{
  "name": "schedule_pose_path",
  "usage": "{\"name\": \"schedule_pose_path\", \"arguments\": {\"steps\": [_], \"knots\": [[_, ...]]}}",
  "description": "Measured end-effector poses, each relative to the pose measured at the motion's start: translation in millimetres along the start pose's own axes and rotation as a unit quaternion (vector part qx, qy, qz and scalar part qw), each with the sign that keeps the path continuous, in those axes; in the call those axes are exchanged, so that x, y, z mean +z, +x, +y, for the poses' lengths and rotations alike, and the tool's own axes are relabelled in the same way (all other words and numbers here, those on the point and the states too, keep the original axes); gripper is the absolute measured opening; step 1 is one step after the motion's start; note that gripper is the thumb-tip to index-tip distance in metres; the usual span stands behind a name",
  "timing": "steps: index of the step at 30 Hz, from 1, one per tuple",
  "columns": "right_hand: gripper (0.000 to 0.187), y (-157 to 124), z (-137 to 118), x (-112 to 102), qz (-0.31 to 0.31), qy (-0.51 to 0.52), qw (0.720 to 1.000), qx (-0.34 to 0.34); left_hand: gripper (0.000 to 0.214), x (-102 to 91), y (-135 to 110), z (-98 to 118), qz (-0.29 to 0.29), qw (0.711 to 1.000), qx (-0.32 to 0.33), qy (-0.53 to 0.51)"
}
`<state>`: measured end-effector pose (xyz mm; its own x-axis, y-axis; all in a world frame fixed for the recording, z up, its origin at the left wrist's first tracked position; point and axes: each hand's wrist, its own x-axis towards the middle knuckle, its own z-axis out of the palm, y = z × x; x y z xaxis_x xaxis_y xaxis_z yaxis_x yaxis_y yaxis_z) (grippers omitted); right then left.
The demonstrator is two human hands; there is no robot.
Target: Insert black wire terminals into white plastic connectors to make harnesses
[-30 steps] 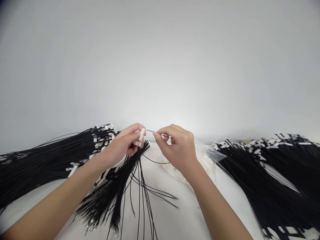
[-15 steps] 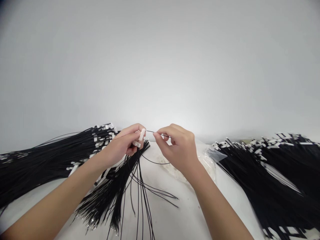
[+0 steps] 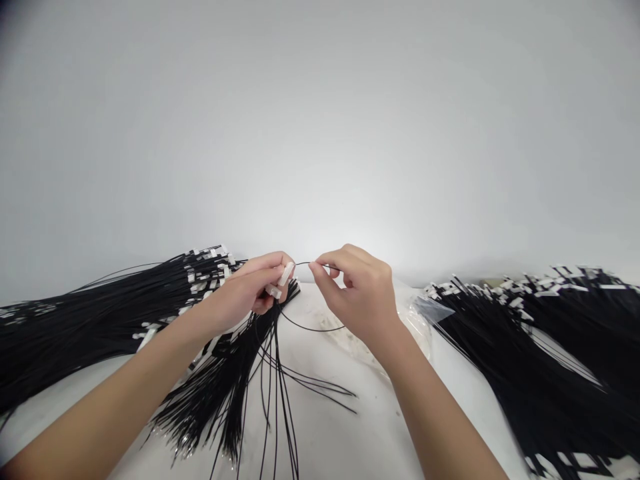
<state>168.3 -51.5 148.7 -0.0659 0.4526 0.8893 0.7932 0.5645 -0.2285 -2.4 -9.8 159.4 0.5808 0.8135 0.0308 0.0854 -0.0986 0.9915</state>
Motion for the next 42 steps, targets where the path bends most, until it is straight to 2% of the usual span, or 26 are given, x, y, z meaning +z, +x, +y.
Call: {"name": "schedule_pose_path", "arguments": {"steps": [11, 27, 30, 33, 35, 36, 38, 40, 42], "knots": [[0.008, -2.0, 3.5, 1.1, -0.046, -0.007, 0.997, -0.069, 0.014, -2.3, 0.3, -5.6, -0.019, 1.000, 0.018, 0.014], [0.010, -4.6, -0.3, 2.9, -0.090, 0.004, 0.996, -0.017, 0.015, 1.0, 0.6, -10.7, -0.028, 0.998, 0.045, 0.037], [0.007, -5.0, 1.4, 5.2, -0.070, -0.038, 0.997, -0.021, 0.016, 0.7, 1.1, -9.5, -0.018, 0.999, 0.037, 0.031], [0.007, -5.0, 1.7, 6.9, -0.003, -0.104, 0.993, -0.058, 0.018, -1.7, 2.8, -10.9, 0.006, 1.000, 0.015, 0.021], [0.008, -5.1, -1.6, 6.0, 0.015, -0.108, 0.991, -0.079, 0.019, -3.7, 4.4, -13.8, 0.025, 1.000, 0.008, 0.013], [0.006, -5.4, -4.5, 4.8, -0.003, -0.093, 0.993, -0.070, 0.020, -4.6, 5.3, -15.5, 0.037, 0.999, 0.009, 0.011], [0.006, -6.1, -11.7, 1.8, -0.087, -0.045, 0.995, -0.012, 0.021, -5.7, 6.6, -17.8, 0.057, 0.998, 0.015, 0.009], [0.011, -7.0, -18.5, -0.3, -0.193, -0.001, 0.979, 0.061, 0.021, -5.5, 7.1, -18.0, 0.071, 0.997, 0.018, 0.003], [0.017, -7.8, -22.6, -0.2, -0.268, 0.024, 0.957, 0.107, 0.020, -4.2, 6.9, -16.4, 0.081, 0.997, 0.016, -0.006]]}}
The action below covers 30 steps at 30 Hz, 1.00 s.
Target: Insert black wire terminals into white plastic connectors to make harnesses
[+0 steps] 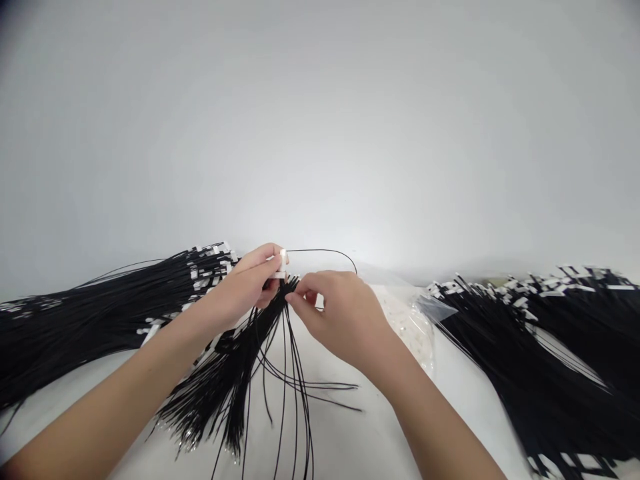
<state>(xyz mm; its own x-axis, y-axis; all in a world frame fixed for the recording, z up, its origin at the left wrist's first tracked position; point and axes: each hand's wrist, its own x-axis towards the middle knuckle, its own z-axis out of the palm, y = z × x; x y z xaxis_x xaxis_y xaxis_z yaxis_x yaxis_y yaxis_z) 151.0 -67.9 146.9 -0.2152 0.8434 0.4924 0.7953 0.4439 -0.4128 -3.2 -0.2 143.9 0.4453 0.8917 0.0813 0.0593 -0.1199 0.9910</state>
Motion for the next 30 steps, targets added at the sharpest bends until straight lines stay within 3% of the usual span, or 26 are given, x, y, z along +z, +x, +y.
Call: {"name": "schedule_pose_path", "arguments": {"steps": [4, 14, 19, 25, 30], "knots": [[0.024, 2.2, 0.8, 6.4, -0.051, 0.026, 0.998, 0.029, 0.018, 2.6, -1.9, 3.2, 0.010, 1.000, 0.000, -0.017], [0.023, 4.6, 1.6, 11.8, -0.073, 0.109, 0.987, 0.089, 0.019, 1.7, -2.6, 2.6, -0.002, 1.000, -0.007, -0.010], [0.028, 3.9, 3.9, 10.4, -0.086, 0.196, 0.964, 0.160, 0.019, 0.2, -2.1, 2.0, -0.005, 1.000, -0.006, -0.002], [0.023, 8.1, 5.8, -1.5, -0.153, 0.418, 0.863, 0.236, 0.021, 1.4, -4.3, 7.1, 0.013, 0.999, -0.003, 0.038], [0.013, 7.8, 14.4, -31.9, -0.088, 0.612, 0.758, 0.209, 0.020, -0.1, -3.1, 7.8, 0.017, 0.998, 0.001, 0.053]]}}
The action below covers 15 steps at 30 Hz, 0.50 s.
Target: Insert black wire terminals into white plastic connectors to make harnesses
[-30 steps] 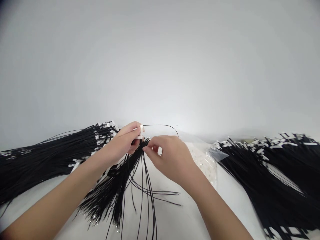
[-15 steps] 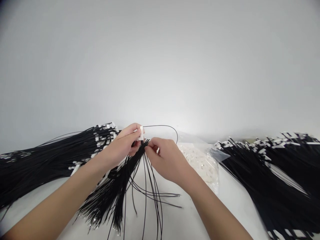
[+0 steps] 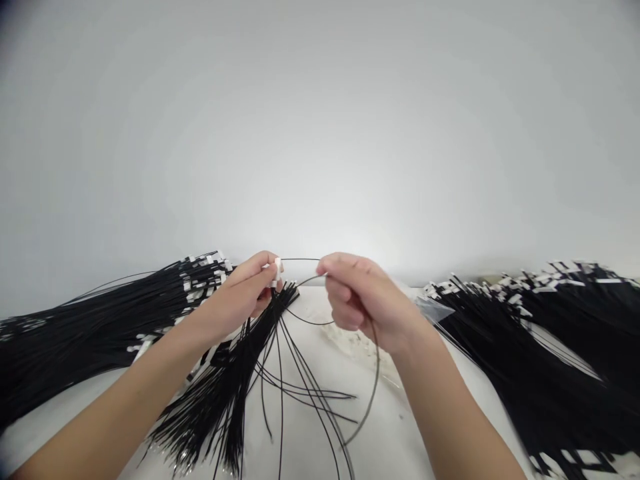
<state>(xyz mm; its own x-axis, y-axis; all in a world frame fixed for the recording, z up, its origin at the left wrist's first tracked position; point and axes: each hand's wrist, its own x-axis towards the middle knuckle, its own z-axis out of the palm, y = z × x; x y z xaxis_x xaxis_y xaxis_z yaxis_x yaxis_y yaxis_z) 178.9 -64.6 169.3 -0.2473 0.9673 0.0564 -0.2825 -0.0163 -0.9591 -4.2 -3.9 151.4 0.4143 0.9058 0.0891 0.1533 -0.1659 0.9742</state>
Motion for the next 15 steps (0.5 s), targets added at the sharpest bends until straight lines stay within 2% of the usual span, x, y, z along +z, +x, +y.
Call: {"name": "schedule_pose_path", "arguments": {"steps": [3, 7, 9, 11, 13, 15], "knots": [[0.012, -9.2, -15.2, -12.6, 0.036, 0.123, 0.988, -0.088, 0.020, -1.9, 1.4, -1.1, -0.006, 1.000, 0.002, 0.002], [0.012, -13.2, -25.3, -22.5, 0.162, 0.168, 0.947, -0.222, 0.019, -3.0, 0.8, -0.6, -0.010, 1.000, 0.001, 0.005], [0.008, -11.4, -26.3, -24.5, 0.243, 0.152, 0.909, -0.301, 0.020, -3.5, 0.5, -1.1, -0.012, 1.000, 0.006, 0.008], [0.009, -9.3, -26.7, -26.3, 0.316, 0.132, 0.858, -0.384, 0.021, -4.2, 0.6, -2.5, -0.014, 1.000, 0.012, 0.011], [0.017, -8.5, -28.1, -28.8, 0.357, 0.121, 0.822, -0.426, 0.021, -4.8, 0.8, -4.0, -0.017, 1.000, 0.015, 0.011], [0.022, -9.2, -30.2, -31.6, 0.356, 0.135, 0.826, -0.416, 0.020, -5.0, 0.8, -4.7, -0.018, 1.000, 0.013, 0.008]]}}
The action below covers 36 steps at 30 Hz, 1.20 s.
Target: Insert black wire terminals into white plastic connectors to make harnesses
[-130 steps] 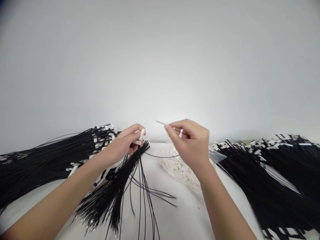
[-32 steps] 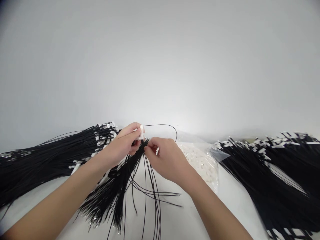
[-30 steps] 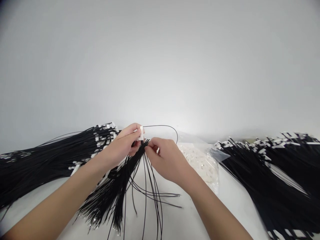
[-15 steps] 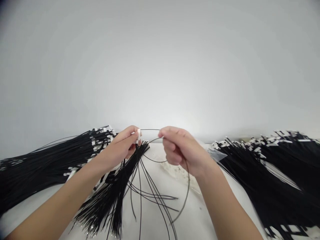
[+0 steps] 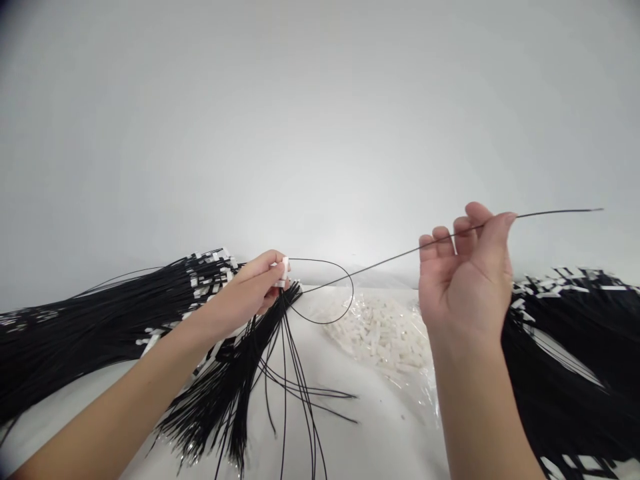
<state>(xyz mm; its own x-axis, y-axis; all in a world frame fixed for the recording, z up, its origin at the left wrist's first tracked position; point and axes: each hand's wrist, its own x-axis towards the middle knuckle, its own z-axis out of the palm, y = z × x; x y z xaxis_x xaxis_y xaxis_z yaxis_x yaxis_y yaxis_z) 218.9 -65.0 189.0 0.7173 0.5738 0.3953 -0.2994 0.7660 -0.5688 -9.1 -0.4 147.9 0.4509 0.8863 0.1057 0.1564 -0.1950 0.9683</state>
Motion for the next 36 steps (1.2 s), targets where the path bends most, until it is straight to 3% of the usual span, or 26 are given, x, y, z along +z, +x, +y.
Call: {"name": "schedule_pose_path", "arguments": {"steps": [4, 7, 9, 11, 14, 17, 24, 36], "knots": [[0.013, -1.4, 0.1, -1.6, -0.070, -0.035, 0.994, 0.071, 0.019, 1.8, -0.7, 2.8, -0.004, 1.000, -0.004, -0.019], [0.007, -13.0, 7.1, -0.3, -0.134, -0.162, 0.977, 0.033, 0.017, 4.1, -2.0, 7.0, -0.011, 0.999, 0.000, -0.032], [0.006, -24.4, 12.7, 2.2, -0.186, -0.268, 0.945, -0.021, 0.016, 5.4, -2.8, 9.0, -0.015, 0.999, 0.004, -0.033], [0.006, -35.9, 17.3, 5.7, -0.253, -0.367, 0.893, -0.068, 0.017, 6.4, -3.3, 9.8, -0.018, 0.999, 0.007, -0.034], [0.007, -48.0, 22.9, 10.7, -0.339, -0.469, 0.812, -0.077, 0.017, 7.2, -3.4, 9.5, -0.022, 0.999, 0.012, -0.040], [0.011, -51.9, 28.6, 12.8, -0.366, -0.512, 0.772, -0.086, 0.018, 7.6, -3.6, 9.4, -0.024, 0.998, 0.012, -0.051], [0.012, -51.5, 34.4, 9.1, -0.348, -0.530, 0.764, -0.123, 0.017, 8.3, -5.6, 12.2, -0.028, 0.997, 0.011, -0.074], [0.012, -51.7, 34.0, 9.6, -0.369, -0.538, 0.747, -0.123, 0.018, 9.1, -5.1, 12.8, -0.014, 0.996, 0.003, -0.087]]}}
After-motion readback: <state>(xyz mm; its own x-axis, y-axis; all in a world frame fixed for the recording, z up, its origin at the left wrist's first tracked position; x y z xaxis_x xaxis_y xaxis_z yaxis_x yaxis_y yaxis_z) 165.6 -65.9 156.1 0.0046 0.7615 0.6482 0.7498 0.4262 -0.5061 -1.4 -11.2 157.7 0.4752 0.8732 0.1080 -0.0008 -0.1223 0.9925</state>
